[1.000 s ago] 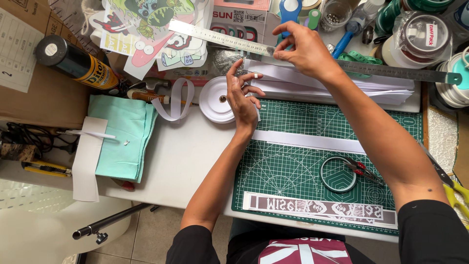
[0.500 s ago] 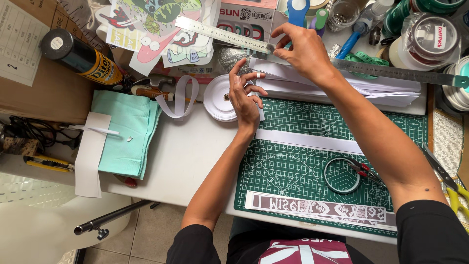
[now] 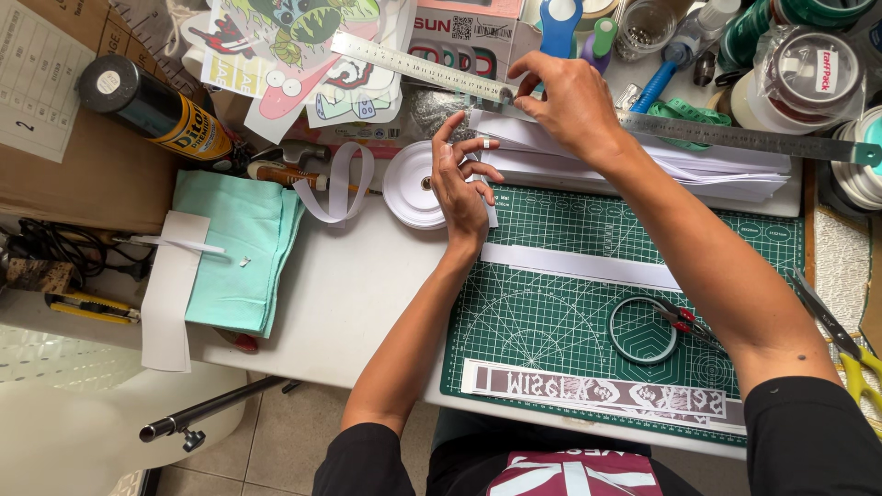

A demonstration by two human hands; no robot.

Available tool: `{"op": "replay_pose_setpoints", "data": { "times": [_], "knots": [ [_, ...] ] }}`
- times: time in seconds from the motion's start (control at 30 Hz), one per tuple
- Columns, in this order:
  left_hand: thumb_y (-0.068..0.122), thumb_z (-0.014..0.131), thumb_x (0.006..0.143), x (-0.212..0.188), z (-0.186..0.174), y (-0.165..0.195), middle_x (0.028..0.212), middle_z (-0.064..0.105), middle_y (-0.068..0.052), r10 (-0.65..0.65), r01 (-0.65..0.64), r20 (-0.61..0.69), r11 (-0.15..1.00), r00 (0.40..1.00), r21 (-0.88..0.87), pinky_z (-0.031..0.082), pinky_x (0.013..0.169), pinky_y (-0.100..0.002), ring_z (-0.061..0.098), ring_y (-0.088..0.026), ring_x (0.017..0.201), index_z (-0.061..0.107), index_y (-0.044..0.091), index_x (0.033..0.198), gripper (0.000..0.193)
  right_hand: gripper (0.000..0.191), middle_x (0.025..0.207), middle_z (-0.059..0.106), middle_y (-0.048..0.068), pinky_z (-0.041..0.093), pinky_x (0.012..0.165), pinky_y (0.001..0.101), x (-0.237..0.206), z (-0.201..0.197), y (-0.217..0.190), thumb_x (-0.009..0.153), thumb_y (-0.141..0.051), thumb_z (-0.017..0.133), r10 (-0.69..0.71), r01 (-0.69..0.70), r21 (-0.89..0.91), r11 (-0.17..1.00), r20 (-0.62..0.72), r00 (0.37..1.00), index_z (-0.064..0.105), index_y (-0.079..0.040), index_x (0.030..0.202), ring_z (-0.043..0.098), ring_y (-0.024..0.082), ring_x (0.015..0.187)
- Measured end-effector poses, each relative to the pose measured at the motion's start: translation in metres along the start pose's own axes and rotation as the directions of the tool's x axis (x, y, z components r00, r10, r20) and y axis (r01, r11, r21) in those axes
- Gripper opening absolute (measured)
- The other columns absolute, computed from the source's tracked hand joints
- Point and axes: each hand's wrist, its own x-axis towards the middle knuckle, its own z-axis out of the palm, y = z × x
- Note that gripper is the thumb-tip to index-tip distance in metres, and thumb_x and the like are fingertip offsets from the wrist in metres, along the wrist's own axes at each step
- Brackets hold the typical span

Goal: The person measures and cuts a white paper strip using a ruler and scissors, then uses a roll of green tape to affix small pieces of tape onto the strip at regular intervals. The person folds the strip and continues applying tape to secure the assembly.

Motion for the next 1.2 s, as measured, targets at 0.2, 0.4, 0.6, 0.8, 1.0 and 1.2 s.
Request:
{"op": "replay_pose_setpoints", "data": {
  "times": [0.2,0.4,0.6,0.8,1.0,1.2],
  "knots": [
    [0.038,0.021,0.110,0.000,0.000,0.000,0.100,0.069,-0.017,-0.004,0.004,0.002,1.000,1.000,-0.001,0.047,0.038,-0.016,0.066,-0.011,0.063,0.045,0.008,0.148,0.053,0.027,0.101,0.077,0.008,0.057,0.077,0.0436,-0.002,0.001,-0.001,0.089,-0.011,0.080,-0.076,0.073,-0.067,0.995,-0.050,0.996,0.072,-0.009,0.115,0.073,0.030,0.088],
    [0.038,0.021,0.110,0.000,0.000,0.000,0.101,0.070,-0.016,-0.013,0.013,0.012,1.000,1.000,-0.018,0.046,0.039,-0.016,0.066,-0.011,0.063,0.044,0.008,0.148,0.054,0.024,0.102,0.077,0.009,0.058,0.076,0.0388,-0.002,-0.010,-0.001,0.093,-0.011,0.076,-0.043,0.046,0.051,0.998,-0.062,0.997,0.072,-0.007,0.117,0.075,0.025,0.084],
    [0.039,0.023,0.110,-0.001,0.000,-0.006,0.101,0.071,-0.017,0.010,-0.009,0.051,1.000,0.999,-0.025,0.047,0.039,-0.017,0.066,-0.011,0.064,0.043,0.008,0.149,0.054,0.017,0.103,0.077,0.010,0.059,0.073,0.0323,-0.020,-0.025,-0.001,0.101,-0.012,0.072,0.023,-0.014,0.165,0.986,-0.054,0.998,0.073,-0.004,0.116,0.073,0.018,0.081],
    [0.045,0.025,0.109,-0.007,0.000,-0.004,0.104,0.071,-0.015,0.066,-0.067,0.096,0.998,0.993,0.010,0.045,0.040,-0.016,0.066,-0.011,0.066,0.043,0.007,0.150,0.059,0.020,0.098,0.077,0.008,0.055,0.065,0.0292,-0.041,-0.024,-0.017,0.098,-0.019,0.071,0.027,-0.065,0.276,0.959,0.138,0.990,0.076,-0.008,0.114,0.068,0.014,0.073],
    [0.051,0.027,0.108,-0.008,0.003,0.004,0.105,0.072,-0.014,0.104,-0.108,0.131,0.994,0.986,0.028,0.045,0.042,-0.017,0.067,-0.011,0.068,0.043,0.005,0.151,0.065,0.022,0.097,0.075,0.006,0.051,0.058,0.0285,-0.040,-0.022,-0.028,0.097,-0.024,0.070,0.060,-0.120,0.319,0.940,0.192,0.980,0.077,-0.010,0.113,0.063,0.010,0.066],
    [0.054,0.026,0.108,-0.010,0.006,0.007,0.106,0.072,-0.014,0.103,-0.114,0.153,0.991,0.983,0.065,0.044,0.042,-0.017,0.067,-0.012,0.068,0.043,0.005,0.152,0.068,0.021,0.086,0.075,0.007,0.046,0.055,0.0265,-0.039,-0.022,-0.027,0.096,-0.025,0.072,0.157,-0.249,0.329,0.911,0.283,0.946,0.077,-0.008,0.106,0.058,0.009,0.064]
  ]
}}
